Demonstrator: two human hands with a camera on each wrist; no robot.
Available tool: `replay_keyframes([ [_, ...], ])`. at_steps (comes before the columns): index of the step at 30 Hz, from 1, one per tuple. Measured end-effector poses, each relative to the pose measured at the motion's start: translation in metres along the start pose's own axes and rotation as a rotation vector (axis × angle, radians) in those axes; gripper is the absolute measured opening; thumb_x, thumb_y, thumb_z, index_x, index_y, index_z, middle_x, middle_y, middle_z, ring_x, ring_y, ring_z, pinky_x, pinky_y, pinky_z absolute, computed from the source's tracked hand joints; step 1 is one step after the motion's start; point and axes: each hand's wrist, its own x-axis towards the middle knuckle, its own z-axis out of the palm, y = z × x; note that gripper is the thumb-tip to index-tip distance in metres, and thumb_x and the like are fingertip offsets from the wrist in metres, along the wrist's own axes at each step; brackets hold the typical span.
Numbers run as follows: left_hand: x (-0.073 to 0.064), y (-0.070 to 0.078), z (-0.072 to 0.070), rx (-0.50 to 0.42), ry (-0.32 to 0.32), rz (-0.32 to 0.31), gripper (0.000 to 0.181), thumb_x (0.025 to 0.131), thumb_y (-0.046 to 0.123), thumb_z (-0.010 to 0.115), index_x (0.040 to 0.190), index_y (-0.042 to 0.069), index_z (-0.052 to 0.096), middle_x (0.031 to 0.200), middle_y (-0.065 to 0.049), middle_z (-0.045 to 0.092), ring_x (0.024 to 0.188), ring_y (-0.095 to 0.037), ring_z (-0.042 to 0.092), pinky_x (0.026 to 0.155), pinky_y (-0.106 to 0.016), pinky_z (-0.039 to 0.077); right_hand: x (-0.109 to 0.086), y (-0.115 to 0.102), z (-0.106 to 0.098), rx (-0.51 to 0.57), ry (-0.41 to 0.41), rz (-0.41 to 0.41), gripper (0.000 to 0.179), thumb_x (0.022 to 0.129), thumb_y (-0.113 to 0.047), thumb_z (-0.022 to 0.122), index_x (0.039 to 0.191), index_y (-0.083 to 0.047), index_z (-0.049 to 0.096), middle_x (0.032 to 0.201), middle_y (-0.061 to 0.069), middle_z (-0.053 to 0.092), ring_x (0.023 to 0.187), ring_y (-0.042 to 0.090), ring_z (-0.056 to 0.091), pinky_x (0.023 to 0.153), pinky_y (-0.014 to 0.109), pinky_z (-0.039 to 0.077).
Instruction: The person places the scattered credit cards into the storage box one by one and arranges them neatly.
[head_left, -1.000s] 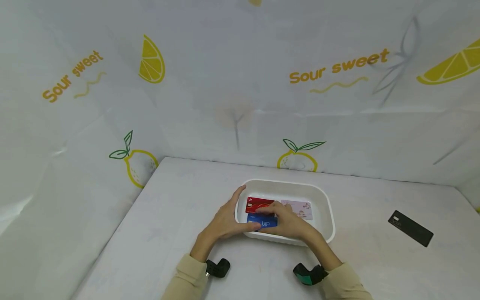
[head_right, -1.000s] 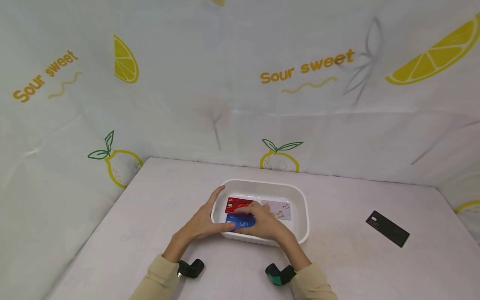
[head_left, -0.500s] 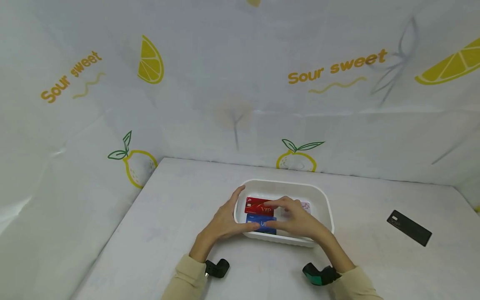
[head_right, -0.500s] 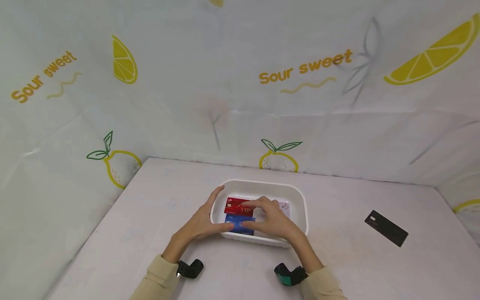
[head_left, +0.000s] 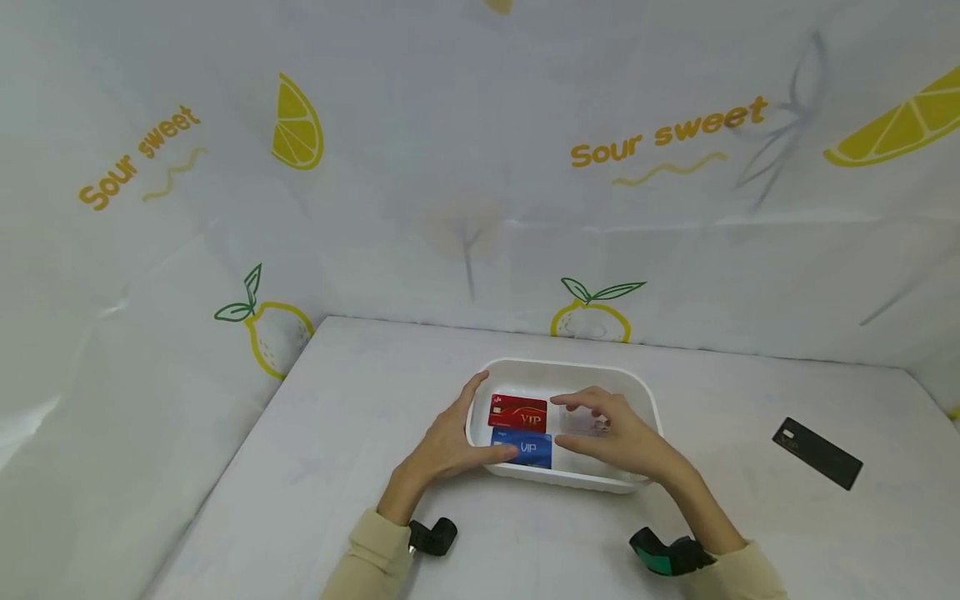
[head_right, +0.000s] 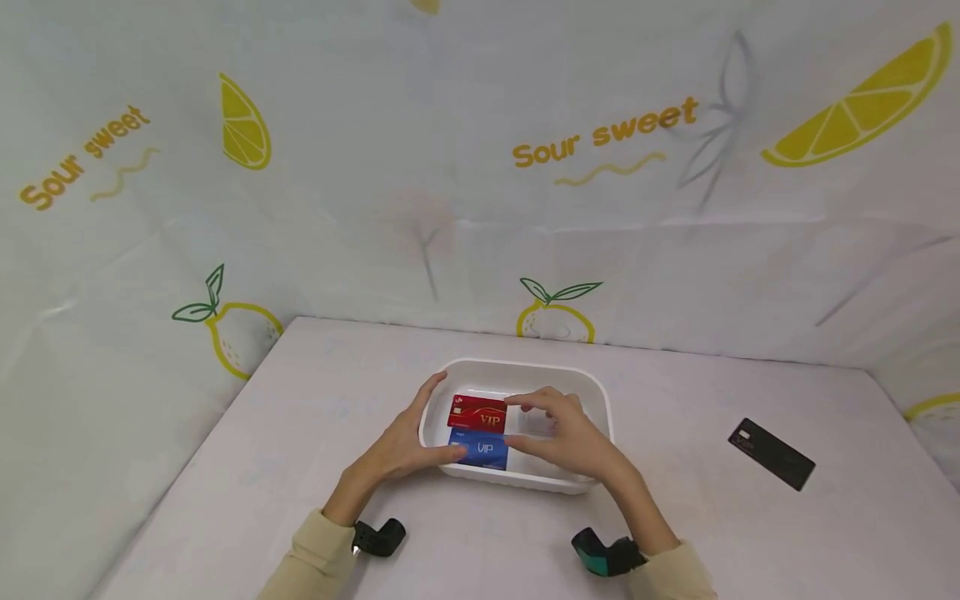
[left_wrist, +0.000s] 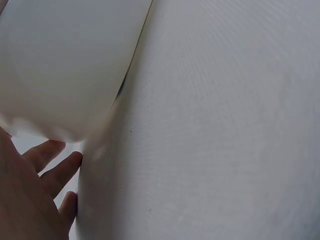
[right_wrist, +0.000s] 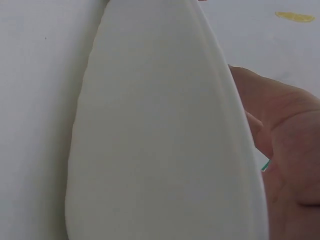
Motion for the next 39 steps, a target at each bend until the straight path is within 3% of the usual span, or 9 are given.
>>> replay_keyframes([
  [13,0.001,0.000,0.001,-0.001,0.003,0.009,0.112,0.073,0.061,0.079,0.163,0.031,0.019,0.143,-0.003,0.059,0.118,-0.022,0.063,0.090,-0.045,0.062,-0.016,0.011,-0.031,-0.061,0.112,-0.042,0.045,0.089,-0.023,0.080,0.130,-0.009,0.068,0.131,0.012,0.069,0.109,0.032,0.056,0.085,0.042,0.050],
  [23,0.001,0.002,0.001,0.019,0.012,-0.014,0.113,0.071,0.062,0.079,0.163,0.032,0.021,0.145,-0.003,0.057,0.119,-0.024,0.062,0.089,-0.044,0.062,-0.031,0.026,-0.056,-0.127,0.166,0.006,0.043,0.090,-0.025,0.080,0.129,-0.011,0.070,0.130,0.012,0.071,0.102,0.006,0.051,0.082,0.029,0.049],
  [33,0.001,0.002,0.001,0.005,0.009,-0.004,0.113,0.072,0.060,0.080,0.163,0.031,0.019,0.147,-0.004,0.056,0.122,-0.025,0.062,0.091,-0.046,0.061,-0.055,0.065,-0.081,-0.165,0.210,0.104,0.048,0.092,-0.026,0.078,0.135,-0.013,0.064,0.133,0.017,0.066,0.106,-0.010,0.045,0.079,0.021,0.047],
  [35,0.000,0.002,0.001,0.003,0.008,-0.003,0.113,0.072,0.060,0.079,0.163,0.030,0.019,0.148,-0.005,0.056,0.123,-0.026,0.062,0.091,-0.047,0.061,-0.061,0.073,-0.086,-0.172,0.213,0.127,0.049,0.092,-0.027,0.078,0.137,-0.014,0.063,0.133,0.010,0.067,0.106,-0.013,0.044,0.078,0.020,0.047],
  [39,0.001,0.001,0.001,-0.003,0.007,-0.004,0.113,0.072,0.061,0.079,0.163,0.031,0.019,0.148,-0.004,0.056,0.122,-0.025,0.062,0.091,-0.047,0.061,-0.071,0.087,-0.096,-0.187,0.224,0.168,0.050,0.092,-0.030,0.077,0.137,-0.014,0.063,0.124,-0.025,0.062,0.105,-0.016,0.044,0.076,0.016,0.045],
])
